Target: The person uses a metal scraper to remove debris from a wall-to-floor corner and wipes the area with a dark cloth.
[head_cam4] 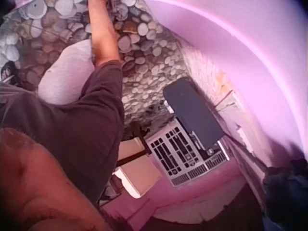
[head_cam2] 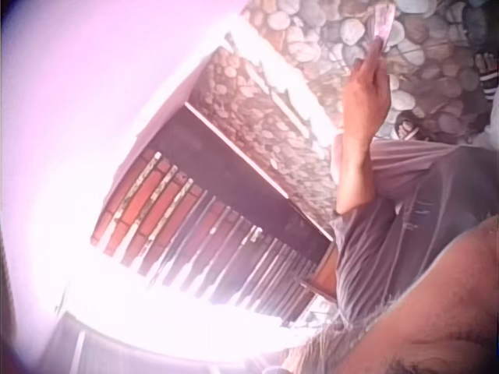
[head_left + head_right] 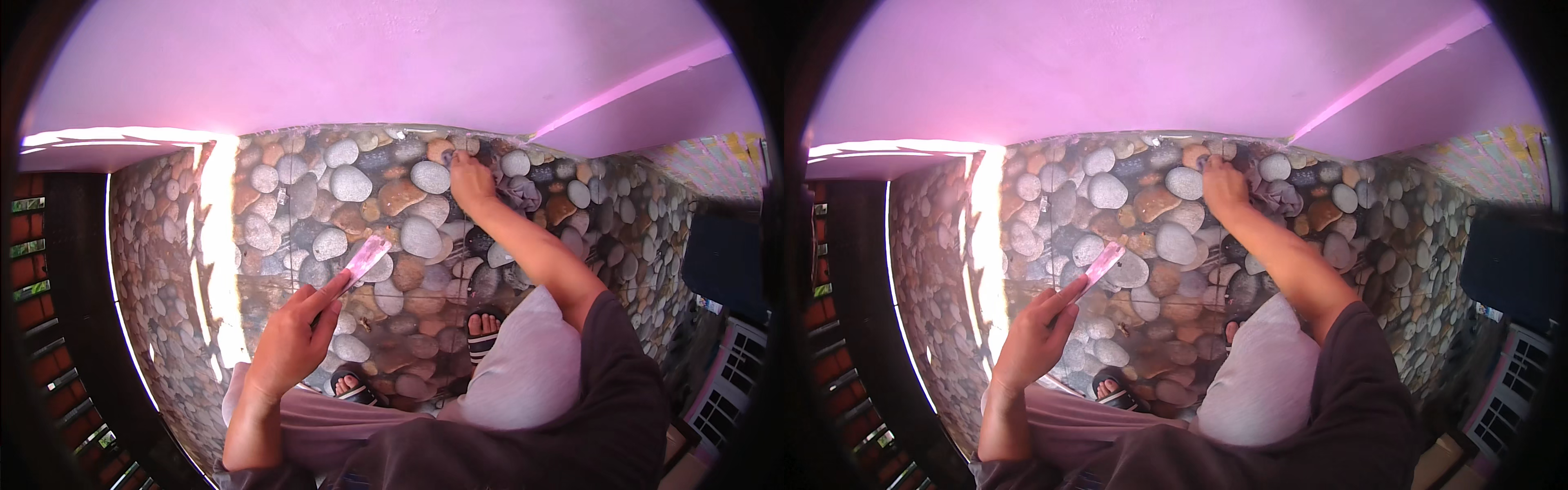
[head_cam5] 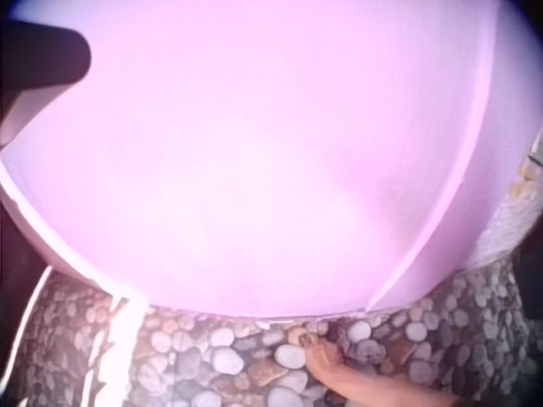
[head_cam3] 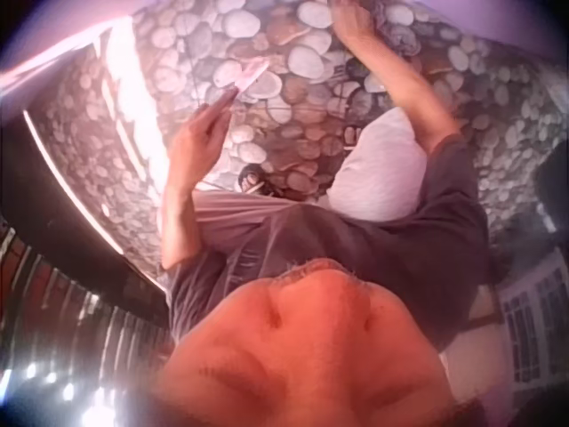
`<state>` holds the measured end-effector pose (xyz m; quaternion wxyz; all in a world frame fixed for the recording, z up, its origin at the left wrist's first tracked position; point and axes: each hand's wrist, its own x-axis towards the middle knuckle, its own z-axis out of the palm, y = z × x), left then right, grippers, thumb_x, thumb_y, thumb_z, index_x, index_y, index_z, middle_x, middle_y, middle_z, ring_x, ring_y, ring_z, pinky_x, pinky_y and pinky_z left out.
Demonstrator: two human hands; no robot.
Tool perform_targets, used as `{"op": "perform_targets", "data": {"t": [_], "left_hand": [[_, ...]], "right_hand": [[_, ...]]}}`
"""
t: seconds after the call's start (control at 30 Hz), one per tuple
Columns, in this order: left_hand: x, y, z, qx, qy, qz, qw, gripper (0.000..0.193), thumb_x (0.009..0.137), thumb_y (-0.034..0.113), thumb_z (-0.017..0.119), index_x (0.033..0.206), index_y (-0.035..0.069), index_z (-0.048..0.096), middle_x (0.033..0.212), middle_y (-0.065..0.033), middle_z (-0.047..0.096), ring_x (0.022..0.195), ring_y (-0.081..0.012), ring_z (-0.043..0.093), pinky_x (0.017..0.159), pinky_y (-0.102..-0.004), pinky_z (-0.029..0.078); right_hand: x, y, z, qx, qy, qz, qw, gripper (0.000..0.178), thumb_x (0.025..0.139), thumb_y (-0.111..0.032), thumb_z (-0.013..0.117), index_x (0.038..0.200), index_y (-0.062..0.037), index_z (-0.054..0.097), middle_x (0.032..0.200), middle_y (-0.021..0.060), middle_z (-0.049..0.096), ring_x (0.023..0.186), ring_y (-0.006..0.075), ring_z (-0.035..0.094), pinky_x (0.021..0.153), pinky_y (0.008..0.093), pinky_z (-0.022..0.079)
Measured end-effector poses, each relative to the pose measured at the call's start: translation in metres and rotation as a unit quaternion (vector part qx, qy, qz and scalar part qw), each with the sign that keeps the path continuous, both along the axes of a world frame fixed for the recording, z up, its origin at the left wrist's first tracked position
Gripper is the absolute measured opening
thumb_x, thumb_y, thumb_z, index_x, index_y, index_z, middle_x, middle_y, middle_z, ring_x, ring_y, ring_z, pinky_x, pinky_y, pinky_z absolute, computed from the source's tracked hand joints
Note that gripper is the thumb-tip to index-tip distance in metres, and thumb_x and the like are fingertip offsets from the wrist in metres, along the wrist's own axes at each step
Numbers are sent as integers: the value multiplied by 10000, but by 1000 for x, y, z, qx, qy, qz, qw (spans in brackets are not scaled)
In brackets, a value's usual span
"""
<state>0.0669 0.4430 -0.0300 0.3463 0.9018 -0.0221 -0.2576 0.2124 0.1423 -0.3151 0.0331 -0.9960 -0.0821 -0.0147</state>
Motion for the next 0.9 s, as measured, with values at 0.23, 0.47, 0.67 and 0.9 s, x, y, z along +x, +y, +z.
{"op": "perform_targets", "data": {"t": [0.23,0.47,0.67,0.9], "left_hand": [[-1,2,-6,3,2,0,1000,381,963,116,546,1343,143,567,773,-120,511,683,-240,544,675,-343,446],[-3,0,2,4,-10,-8,1000,377,955,115,555,1330,151,576,781,-126,524,673,-282,553,651,-376,445],[-4,2,2,-7,-29,-17,999,375,947,110,562,1319,153,583,790,-143,534,663,-317,570,628,-407,449],[-14,11,11,-14,-1,-13,1000,386,951,99,557,1334,139,574,786,-129,526,677,-269,549,653,-358,445]], "right_hand": [[10,-41,6,-46,-17,-26,998,189,876,-82,516,995,-10,644,987,133,620,835,269,664,669,389,565],[-2,16,12,-13,47,59,997,281,897,-81,473,1104,34,624,1060,147,618,875,304,664,730,410,557],[32,18,5,-15,-28,51,998,226,860,-86,519,1018,9,649,1008,133,620,860,277,670,731,384,559],[24,88,2,9,-60,176,982,159,842,-94,542,880,-29,683,910,105,627,811,259,686,641,367,570]]}}
